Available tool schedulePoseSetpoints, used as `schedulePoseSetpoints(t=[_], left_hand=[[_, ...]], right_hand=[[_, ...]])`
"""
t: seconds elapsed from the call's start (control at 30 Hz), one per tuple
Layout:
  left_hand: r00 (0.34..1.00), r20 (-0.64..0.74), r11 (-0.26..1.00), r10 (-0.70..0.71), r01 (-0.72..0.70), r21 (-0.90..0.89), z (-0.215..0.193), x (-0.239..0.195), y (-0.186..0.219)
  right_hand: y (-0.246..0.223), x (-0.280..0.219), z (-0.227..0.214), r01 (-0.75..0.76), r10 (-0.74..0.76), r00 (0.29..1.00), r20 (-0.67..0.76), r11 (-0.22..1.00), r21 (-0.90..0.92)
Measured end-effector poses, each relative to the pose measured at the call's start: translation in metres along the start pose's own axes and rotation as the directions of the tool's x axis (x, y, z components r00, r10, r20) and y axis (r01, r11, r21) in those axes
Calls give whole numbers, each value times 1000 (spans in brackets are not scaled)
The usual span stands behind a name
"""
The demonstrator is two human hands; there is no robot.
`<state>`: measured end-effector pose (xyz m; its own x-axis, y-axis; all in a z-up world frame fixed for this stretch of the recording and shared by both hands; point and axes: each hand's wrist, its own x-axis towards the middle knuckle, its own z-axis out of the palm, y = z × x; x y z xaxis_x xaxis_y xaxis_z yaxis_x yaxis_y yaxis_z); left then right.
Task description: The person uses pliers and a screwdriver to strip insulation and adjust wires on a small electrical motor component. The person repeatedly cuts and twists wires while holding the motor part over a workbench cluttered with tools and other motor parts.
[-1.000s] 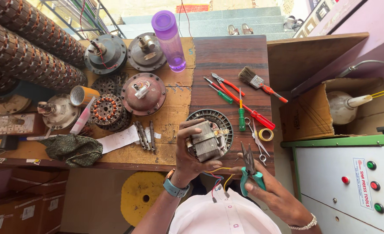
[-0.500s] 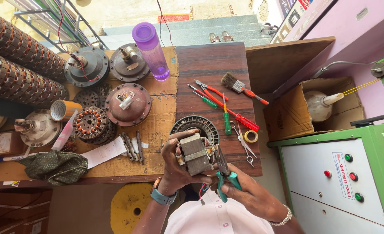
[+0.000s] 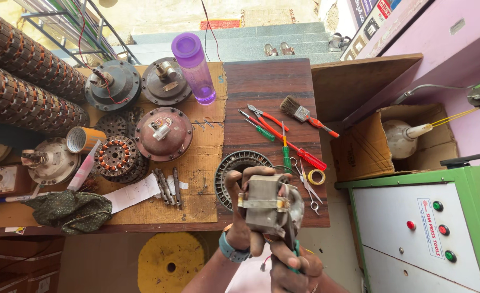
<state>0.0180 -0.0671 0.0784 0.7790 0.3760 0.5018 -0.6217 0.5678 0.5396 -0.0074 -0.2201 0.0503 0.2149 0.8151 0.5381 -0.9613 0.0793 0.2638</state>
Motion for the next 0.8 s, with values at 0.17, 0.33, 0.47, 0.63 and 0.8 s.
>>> schedulePoseSetpoints(t=[0.17,0.33,0.47,0.63,0.8], left_hand=[[997,68,978,20,-34,206,2,18,11],[993,-113,917,-43,84,391,-12,26,31],[964,-259,913,-54,152,377,-21,28,37],[980,-199,866,-21,117,486,-23,25,44],[907,-328,907,-264,118,-404,-13,24,27]], right_hand=[[-32,-10,46,-114,-40,892,-451,945,-308],[-62,21,95,-634,-100,524,-846,618,-465],[-60,31,102,-777,-186,369,-910,475,-412],[-56,25,90,-738,-343,429,-836,401,-543],[-65,18,74,-381,-482,654,-584,458,-804]])
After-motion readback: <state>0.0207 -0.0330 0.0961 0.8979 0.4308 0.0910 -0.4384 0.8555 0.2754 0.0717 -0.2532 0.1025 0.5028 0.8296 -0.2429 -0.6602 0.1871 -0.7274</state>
